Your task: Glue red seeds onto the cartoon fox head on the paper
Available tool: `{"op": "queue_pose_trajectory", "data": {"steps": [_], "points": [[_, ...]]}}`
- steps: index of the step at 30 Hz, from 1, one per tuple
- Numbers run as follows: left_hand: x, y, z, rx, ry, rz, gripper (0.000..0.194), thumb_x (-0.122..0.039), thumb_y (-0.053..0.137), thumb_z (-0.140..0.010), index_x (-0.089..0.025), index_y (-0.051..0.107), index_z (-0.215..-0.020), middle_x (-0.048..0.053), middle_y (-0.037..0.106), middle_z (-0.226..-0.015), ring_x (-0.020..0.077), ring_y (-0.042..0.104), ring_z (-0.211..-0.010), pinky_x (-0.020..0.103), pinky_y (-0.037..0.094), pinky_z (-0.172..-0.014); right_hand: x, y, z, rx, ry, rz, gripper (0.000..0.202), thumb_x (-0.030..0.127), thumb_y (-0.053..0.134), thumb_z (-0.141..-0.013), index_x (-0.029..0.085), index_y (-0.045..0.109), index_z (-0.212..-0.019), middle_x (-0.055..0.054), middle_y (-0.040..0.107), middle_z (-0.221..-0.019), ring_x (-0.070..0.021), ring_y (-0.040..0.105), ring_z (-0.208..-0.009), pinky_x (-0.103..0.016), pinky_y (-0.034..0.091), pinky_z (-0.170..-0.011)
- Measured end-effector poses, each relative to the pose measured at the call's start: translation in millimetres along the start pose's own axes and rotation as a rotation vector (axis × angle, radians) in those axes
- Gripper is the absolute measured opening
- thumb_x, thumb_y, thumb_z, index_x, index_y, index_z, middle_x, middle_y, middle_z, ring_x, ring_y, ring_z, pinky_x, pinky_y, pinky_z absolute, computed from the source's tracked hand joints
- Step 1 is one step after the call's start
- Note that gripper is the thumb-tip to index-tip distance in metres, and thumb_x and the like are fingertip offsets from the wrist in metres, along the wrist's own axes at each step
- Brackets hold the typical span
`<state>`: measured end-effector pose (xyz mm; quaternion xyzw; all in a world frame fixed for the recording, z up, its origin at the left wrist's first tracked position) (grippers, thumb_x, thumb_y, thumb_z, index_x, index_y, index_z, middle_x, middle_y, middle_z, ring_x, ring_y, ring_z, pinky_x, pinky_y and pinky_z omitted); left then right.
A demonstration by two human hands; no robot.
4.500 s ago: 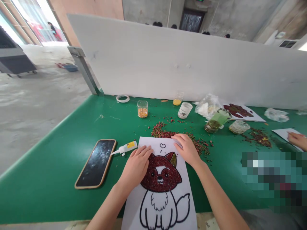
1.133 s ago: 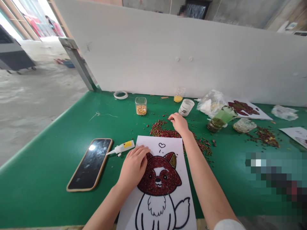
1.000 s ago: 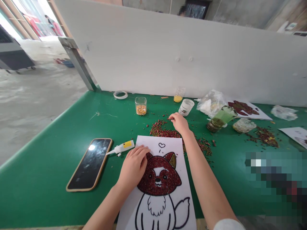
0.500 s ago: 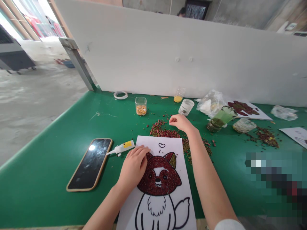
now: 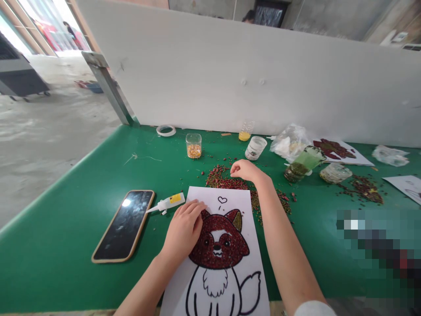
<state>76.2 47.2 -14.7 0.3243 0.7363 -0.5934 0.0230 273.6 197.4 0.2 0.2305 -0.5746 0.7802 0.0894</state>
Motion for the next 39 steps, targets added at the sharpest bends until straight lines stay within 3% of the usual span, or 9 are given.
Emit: {"op": "queue_pose_trajectory", "data": {"steps": [3, 8, 14, 29, 39], "points": [[0, 0.3, 0, 0.003, -0.006, 0.000, 0.031, -0.010, 0.043, -0.085, -0.020, 0.059, -0.109, 0.005, 0.064, -0.114, 0.0217, 0.055, -0.111, 0.045, 0.046, -0.095, 0, 0, 1, 0.034, 0.008, 0.000, 0.004, 0.016, 0.065, -0.071, 0.016, 0.068, -0.073, -0.004, 0.070, -0.080, -0.0143, 0.062, -0.070, -0.021, 0.039, -0.057], [0, 0.6, 1, 0.007, -0.003, -0.002, 0.030, -0.010, 0.042, -0.086, -0.020, 0.059, -0.109, 0.005, 0.064, -0.114, 0.0217, 0.055, -0.111, 0.044, 0.046, -0.095, 3, -3, 0, -0.036, -0.033, -0.016, 0.005, 0.015, 0.063, -0.072, 0.017, 0.067, -0.073, -0.004, 0.070, -0.082, -0.0142, 0.061, -0.071, -0.021, 0.040, -0.058], [1, 1.0, 0, 0.008, 0.000, 0.009, 0.031, -0.010, 0.040, -0.087, -0.019, 0.059, -0.109, 0.005, 0.064, -0.114, 0.0218, 0.055, -0.111, 0.044, 0.046, -0.095, 4, 2, 0, 0.037, -0.022, -0.014, 0.007, 0.016, 0.061, -0.070, 0.018, 0.068, -0.070, -0.003, 0.070, -0.078, -0.0141, 0.060, -0.067, -0.022, 0.039, -0.057], [0, 0.6, 0, 0.022, -0.008, 0.017, 0.033, -0.008, 0.038, -0.086, -0.019, 0.058, -0.111, 0.005, 0.063, -0.116, 0.0216, 0.053, -0.113, 0.044, 0.045, -0.096, 12, 6, -1, 0.035, -0.028, 0.037, 0.003, 0.019, 0.061, -0.071, 0.019, 0.064, -0.073, -0.003, 0.068, -0.094, -0.0143, 0.060, -0.077, -0.020, 0.038, -0.061], [0, -1.1, 1, 0.012, -0.002, 0.013, 0.038, -0.005, 0.038, -0.083, -0.020, 0.059, -0.110, 0.005, 0.063, -0.115, 0.0217, 0.054, -0.113, 0.044, 0.046, -0.096, 11, 7, -1, 0.042, -0.018, -0.013, 0.004, 0.019, 0.061, -0.071, 0.019, 0.065, -0.071, -0.004, 0.070, -0.091, -0.0150, 0.061, -0.074, -0.022, 0.040, -0.060]]}}
Point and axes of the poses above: each hand's wrist, its own z-axis away from the middle knuckle, its own y-axis out of the palm, x = y × z, the point moved 6 cm from there along -z, towards the middle knuckle
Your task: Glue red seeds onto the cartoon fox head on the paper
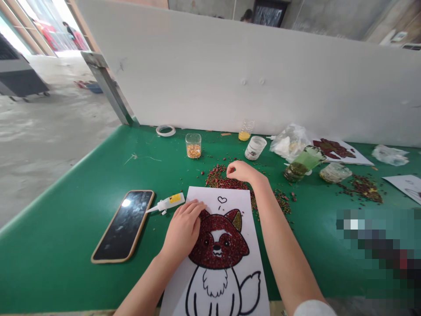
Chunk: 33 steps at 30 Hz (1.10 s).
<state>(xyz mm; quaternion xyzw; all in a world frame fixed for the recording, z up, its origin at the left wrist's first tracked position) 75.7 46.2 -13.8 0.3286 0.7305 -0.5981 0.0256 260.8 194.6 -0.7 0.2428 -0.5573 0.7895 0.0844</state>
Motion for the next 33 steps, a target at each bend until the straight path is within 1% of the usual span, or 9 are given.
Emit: {"op": "queue_pose_trajectory", "data": {"steps": [4, 8, 13, 16, 20, 24, 27, 31, 33], "points": [[0, -0.9, 0, -0.009, -0.003, 0.002, 0.038, -0.005, 0.038, -0.082, -0.021, 0.059, -0.110, 0.005, 0.064, -0.115, 0.0217, 0.054, -0.113, 0.044, 0.046, -0.096, 8, 3, -3, -0.054, -0.066, 0.011, 0.005, 0.020, 0.059, -0.073, 0.020, 0.064, -0.073, -0.003, 0.070, -0.084, -0.0139, 0.060, -0.071, -0.021, 0.039, -0.060], [0, 0.1, -1, 0.016, -0.014, 0.000, 0.039, -0.005, 0.038, -0.082, -0.020, 0.059, -0.111, 0.005, 0.063, -0.116, 0.0216, 0.053, -0.114, 0.044, 0.044, -0.097, 13, 9, -6, -0.041, -0.078, 0.034, 0.007, 0.022, 0.058, -0.075, 0.020, 0.064, -0.071, -0.002, 0.070, -0.079, -0.0133, 0.059, -0.068, -0.021, 0.037, -0.056], [0, 0.9, 0, 0.028, -0.021, 0.000, 0.039, -0.005, 0.038, -0.082, -0.020, 0.058, -0.111, 0.005, 0.063, -0.117, 0.0214, 0.052, -0.115, 0.044, 0.043, -0.098, 12, 11, -8, -0.044, -0.073, 0.020, 0.006, 0.020, 0.058, -0.075, 0.020, 0.064, -0.074, -0.002, 0.070, -0.082, -0.0126, 0.059, -0.068, -0.021, 0.037, -0.055], [0, 0.9, 0, 0.026, -0.015, -0.003, 0.038, -0.005, 0.038, -0.082, -0.020, 0.058, -0.111, 0.005, 0.063, -0.117, 0.0213, 0.052, -0.115, 0.044, 0.043, -0.098, 11, 12, -9, -0.036, -0.069, 0.010, 0.005, 0.024, 0.062, -0.074, 0.019, 0.064, -0.075, -0.002, 0.070, -0.082, -0.0128, 0.059, -0.070, -0.021, 0.038, -0.057], [-1, -0.9, 0, 0.003, -0.004, 0.001, 0.038, -0.005, 0.038, -0.082, -0.020, 0.058, -0.111, 0.006, 0.063, -0.115, 0.0214, 0.054, -0.113, 0.044, 0.045, -0.096, 10, 16, -10, 0.001, -0.059, -0.012, 0.009, 0.027, 0.067, -0.071, 0.019, 0.063, -0.075, -0.002, 0.069, -0.080, -0.0128, 0.059, -0.069, -0.021, 0.038, -0.057], [-1, -0.7, 0, 0.011, -0.003, 0.001, 0.038, -0.004, 0.038, -0.082, -0.020, 0.058, -0.111, 0.005, 0.063, -0.115, 0.0214, 0.053, -0.114, 0.044, 0.045, -0.096, 8, 13, -10, -0.038, -0.065, 0.014, 0.003, 0.022, 0.062, -0.075, 0.019, 0.063, -0.075, -0.002, 0.069, -0.081, -0.0125, 0.059, -0.068, -0.021, 0.037, -0.056], [-1, -0.3, 0, 0.010, 0.000, 0.000, 0.038, -0.005, 0.038, -0.082, -0.020, 0.058, -0.111, 0.005, 0.063, -0.115, 0.0215, 0.054, -0.113, 0.044, 0.045, -0.096, 8, 10, -9, -0.060, -0.071, 0.023, 0.005, 0.022, 0.059, -0.077, 0.020, 0.063, -0.075, -0.001, 0.069, -0.084, -0.0121, 0.059, -0.070, -0.021, 0.037, -0.057], [-1, 0.1, 0, 0.010, 0.002, -0.002, 0.038, -0.005, 0.038, -0.082, -0.020, 0.058, -0.111, 0.006, 0.063, -0.115, 0.0220, 0.054, -0.114, 0.044, 0.045, -0.096, 12, 12, -10, -0.037, -0.090, 0.001, 0.008, 0.026, 0.066, -0.073, 0.020, 0.063, -0.076, -0.001, 0.068, -0.083, -0.0118, 0.059, -0.069, -0.020, 0.037, -0.056], [0, 0.3, 0, 0.016, -0.004, -0.003, 0.038, -0.005, 0.038, -0.082, -0.019, 0.058, -0.111, 0.006, 0.063, -0.116, 0.0222, 0.053, -0.114, 0.044, 0.045, -0.097, 12, 14, -10, -0.023, -0.084, 0.004, 0.009, 0.025, 0.067, -0.072, 0.019, 0.063, -0.076, -0.001, 0.068, -0.081, -0.0115, 0.058, -0.068, -0.020, 0.036, -0.056]]}}
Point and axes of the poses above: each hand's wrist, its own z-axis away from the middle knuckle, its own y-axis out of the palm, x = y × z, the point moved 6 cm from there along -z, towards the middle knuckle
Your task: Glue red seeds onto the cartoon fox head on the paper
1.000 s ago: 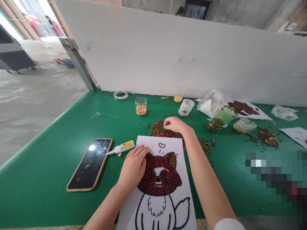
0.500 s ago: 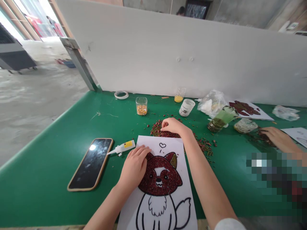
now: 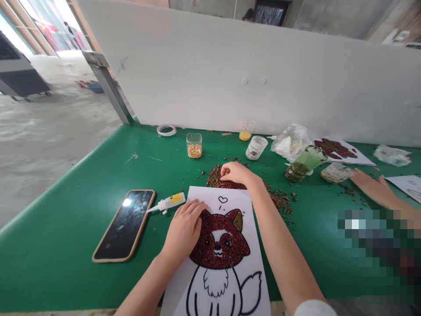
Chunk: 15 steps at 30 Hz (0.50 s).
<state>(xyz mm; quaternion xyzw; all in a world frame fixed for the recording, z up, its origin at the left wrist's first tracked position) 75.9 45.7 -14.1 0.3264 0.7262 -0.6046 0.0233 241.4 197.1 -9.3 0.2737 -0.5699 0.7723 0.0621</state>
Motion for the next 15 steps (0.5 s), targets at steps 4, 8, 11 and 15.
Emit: {"op": "queue_pose_trajectory", "data": {"steps": [4, 8, 11, 15], "points": [[-0.3, -0.5, -0.5, 0.002, -0.004, 0.003, 0.037, -0.006, 0.038, -0.082, -0.020, 0.059, -0.110, 0.005, 0.063, -0.116, 0.0221, 0.053, -0.114, 0.044, 0.045, -0.097, -3.0, -4.3, 0.7, -0.038, 0.027, 0.032, 0.002, 0.020, 0.063, -0.074, 0.020, 0.063, -0.076, -0.001, 0.068, -0.083, -0.0117, 0.058, -0.069, -0.021, 0.036, -0.057], [-1.0, -1.2, -0.6, -0.006, -0.003, 0.003, 0.038, -0.005, 0.039, -0.081, -0.020, 0.059, -0.110, 0.005, 0.063, -0.115, 0.0221, 0.054, -0.113, 0.044, 0.045, -0.096, -6.1, -9.5, 1.2, -0.084, 0.020, 0.051, 0.006, 0.016, 0.058, -0.078, 0.020, 0.063, -0.078, -0.001, 0.067, -0.085, -0.0116, 0.057, -0.072, -0.021, 0.036, -0.060], [-1.1, -1.4, -0.2, -0.012, -0.004, 0.006, 0.038, -0.005, 0.039, -0.081, -0.020, 0.059, -0.110, 0.005, 0.064, -0.115, 0.0220, 0.054, -0.113, 0.044, 0.045, -0.096, -6.8, -9.4, -0.9, -0.108, -0.006, 0.074, 0.011, 0.013, 0.056, -0.079, 0.020, 0.064, -0.080, -0.001, 0.066, -0.087, -0.0115, 0.057, -0.074, -0.022, 0.036, -0.063], [-1.4, -1.1, -0.1, -0.012, 0.003, 0.007, 0.038, -0.005, 0.039, -0.082, -0.020, 0.059, -0.110, 0.005, 0.063, -0.115, 0.0217, 0.053, -0.114, 0.043, 0.045, -0.097, -5.2, -8.7, -2.3, -0.139, -0.028, 0.100, 0.009, 0.016, 0.058, -0.079, 0.021, 0.065, -0.081, -0.001, 0.067, -0.091, -0.0125, 0.058, -0.078, -0.022, 0.036, -0.065]]}}
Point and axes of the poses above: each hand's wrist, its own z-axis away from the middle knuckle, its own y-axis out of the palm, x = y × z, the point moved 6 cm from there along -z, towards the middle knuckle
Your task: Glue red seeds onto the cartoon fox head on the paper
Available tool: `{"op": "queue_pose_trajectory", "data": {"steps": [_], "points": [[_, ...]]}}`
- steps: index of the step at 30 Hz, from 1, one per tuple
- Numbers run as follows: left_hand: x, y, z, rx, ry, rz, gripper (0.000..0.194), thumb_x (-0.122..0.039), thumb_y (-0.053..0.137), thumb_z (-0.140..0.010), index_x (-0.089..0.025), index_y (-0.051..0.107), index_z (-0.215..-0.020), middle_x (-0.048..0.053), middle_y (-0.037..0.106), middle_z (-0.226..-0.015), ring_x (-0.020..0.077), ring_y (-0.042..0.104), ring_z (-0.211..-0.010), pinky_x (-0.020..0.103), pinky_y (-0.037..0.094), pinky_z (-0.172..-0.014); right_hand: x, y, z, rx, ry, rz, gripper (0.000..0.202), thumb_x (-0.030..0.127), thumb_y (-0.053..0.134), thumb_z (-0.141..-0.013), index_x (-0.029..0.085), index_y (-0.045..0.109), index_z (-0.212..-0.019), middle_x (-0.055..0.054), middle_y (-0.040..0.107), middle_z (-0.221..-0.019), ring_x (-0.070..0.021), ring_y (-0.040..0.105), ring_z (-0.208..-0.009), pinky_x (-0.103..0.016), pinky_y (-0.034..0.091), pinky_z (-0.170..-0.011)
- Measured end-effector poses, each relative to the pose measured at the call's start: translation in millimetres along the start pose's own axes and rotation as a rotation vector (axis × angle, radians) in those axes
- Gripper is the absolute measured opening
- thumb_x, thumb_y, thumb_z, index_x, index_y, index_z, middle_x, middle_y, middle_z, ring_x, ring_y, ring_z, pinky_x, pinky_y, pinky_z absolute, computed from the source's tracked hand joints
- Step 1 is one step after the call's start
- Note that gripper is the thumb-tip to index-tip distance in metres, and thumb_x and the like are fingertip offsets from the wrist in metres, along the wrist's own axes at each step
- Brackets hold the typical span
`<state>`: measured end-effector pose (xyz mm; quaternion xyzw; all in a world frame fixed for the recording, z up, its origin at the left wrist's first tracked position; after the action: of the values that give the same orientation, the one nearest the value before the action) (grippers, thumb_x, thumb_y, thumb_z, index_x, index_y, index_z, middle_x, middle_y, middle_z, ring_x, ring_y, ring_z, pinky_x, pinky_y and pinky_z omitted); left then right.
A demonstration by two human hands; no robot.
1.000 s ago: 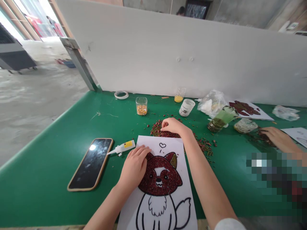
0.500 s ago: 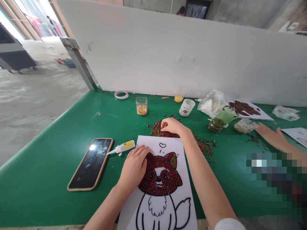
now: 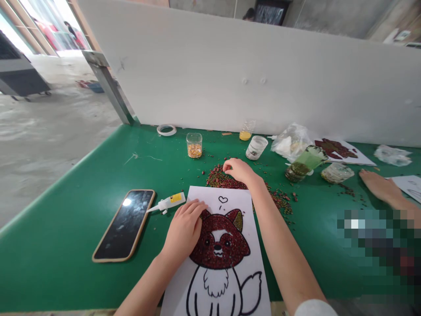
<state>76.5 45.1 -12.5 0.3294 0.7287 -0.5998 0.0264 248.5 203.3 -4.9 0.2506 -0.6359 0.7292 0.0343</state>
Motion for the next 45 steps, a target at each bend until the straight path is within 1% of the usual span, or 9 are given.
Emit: {"op": "queue_pose_trajectory", "data": {"steps": [7, 15, 21, 26, 29, 31, 36, 40, 45], "points": [[1, 0.8, 0, 0.013, 0.002, -0.006, 0.037, -0.005, 0.038, -0.082, -0.020, 0.058, -0.110, 0.004, 0.063, -0.115, 0.0219, 0.053, -0.114, 0.044, 0.044, -0.097, 5, 3, 1, 0.010, 0.060, 0.047, 0.012, 0.029, 0.057, -0.083, 0.022, 0.065, -0.076, -0.001, 0.069, -0.085, -0.0139, 0.058, -0.073, -0.023, 0.035, -0.058], [1, 1.4, 0, 0.035, -0.004, -0.007, 0.037, -0.005, 0.038, -0.083, -0.019, 0.057, -0.110, 0.005, 0.063, -0.117, 0.0217, 0.052, -0.116, 0.044, 0.043, -0.098, 10, 5, 0, -0.006, 0.062, 0.093, 0.012, 0.025, 0.057, -0.079, 0.022, 0.067, -0.073, -0.003, 0.070, -0.085, -0.0144, 0.060, -0.074, -0.023, 0.038, -0.060], [1, 2.2, -1, 0.054, 0.003, -0.022, 0.038, -0.004, 0.037, -0.083, -0.019, 0.056, -0.112, 0.005, 0.062, -0.119, 0.0215, 0.051, -0.118, 0.044, 0.043, -0.099, 22, 5, 3, 0.008, 0.131, 0.254, 0.017, 0.017, 0.055, -0.077, 0.019, 0.067, -0.065, -0.006, 0.069, -0.074, -0.0166, 0.062, -0.070, -0.024, 0.041, -0.064], [0, 1.2, 0, 0.027, -0.015, -0.012, 0.039, -0.005, 0.036, -0.083, -0.019, 0.057, -0.113, 0.005, 0.061, -0.121, 0.0205, 0.052, -0.118, 0.041, 0.044, -0.099, 25, 8, 4, 0.003, 0.141, 0.299, 0.016, 0.018, 0.054, -0.078, 0.019, 0.069, -0.072, -0.007, 0.070, -0.081, -0.0173, 0.064, -0.076, -0.023, 0.042, -0.067], [2, -11.2, 0, -0.043, -0.039, 0.001, 0.037, -0.007, 0.036, -0.083, -0.018, 0.058, -0.110, 0.006, 0.060, -0.123, 0.0204, 0.050, -0.118, 0.040, 0.043, -0.099, 26, 9, 7, -0.008, 0.144, 0.316, 0.018, 0.018, 0.051, -0.080, 0.018, 0.068, -0.076, -0.008, 0.069, -0.087, -0.0178, 0.063, -0.079, -0.024, 0.042, -0.067], [8, -27.6, 0, -0.094, -0.067, -0.007, 0.035, -0.008, 0.037, -0.083, -0.019, 0.059, -0.108, 0.005, 0.061, -0.119, 0.0205, 0.052, -0.114, 0.039, 0.043, -0.098, 28, 6, 10, -0.031, 0.149, 0.323, 0.020, 0.019, 0.048, -0.082, 0.018, 0.068, -0.078, -0.008, 0.068, -0.091, -0.0176, 0.063, -0.078, -0.025, 0.040, -0.064], [48, -84.1, 6, -0.216, -0.313, -0.139, 0.036, -0.013, 0.038, -0.081, -0.018, 0.059, -0.111, 0.006, 0.062, -0.110, 0.0222, 0.054, -0.104, 0.036, 0.044, -0.092, 32, -21, 29, -0.190, 0.124, 0.233, 0.020, 0.024, 0.045, -0.085, 0.020, 0.064, -0.080, -0.004, 0.064, -0.095, -0.0140, 0.058, -0.075, -0.023, 0.033, -0.057], [81, -106.4, 20, -0.098, -0.535, -0.336, 0.041, -0.017, 0.038, -0.081, -0.015, 0.055, -0.118, 0.009, 0.059, -0.116, 0.0284, 0.051, -0.104, 0.039, 0.042, -0.090, 22, -43, 63, -0.321, 0.152, 0.147, 0.016, 0.029, 0.047, -0.085, 0.021, 0.060, -0.079, -0.001, 0.063, -0.089, -0.0123, 0.055, -0.070, -0.023, 0.029, -0.054], [93, -106.7, 30, 0.021, -0.623, -0.453, 0.042, -0.020, 0.035, -0.083, -0.016, 0.053, -0.121, 0.011, 0.056, -0.117, 0.0306, 0.050, -0.103, 0.038, 0.042, -0.086, 0, -44, 108, -0.328, 0.223, 0.135, 0.013, 0.028, 0.050, -0.083, 0.020, 0.059, -0.078, -0.001, 0.061, -0.087, -0.0118, 0.053, -0.068, -0.023, 0.029, -0.054]]}}
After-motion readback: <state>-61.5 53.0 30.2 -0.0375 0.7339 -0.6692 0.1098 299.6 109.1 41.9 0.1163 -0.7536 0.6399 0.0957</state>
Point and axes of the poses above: each hand's wrist, its own z-axis away from the middle knuckle, its own y-axis out of the palm, x = y × z, the point moved 6 cm from there along -z, towards the middle knuckle
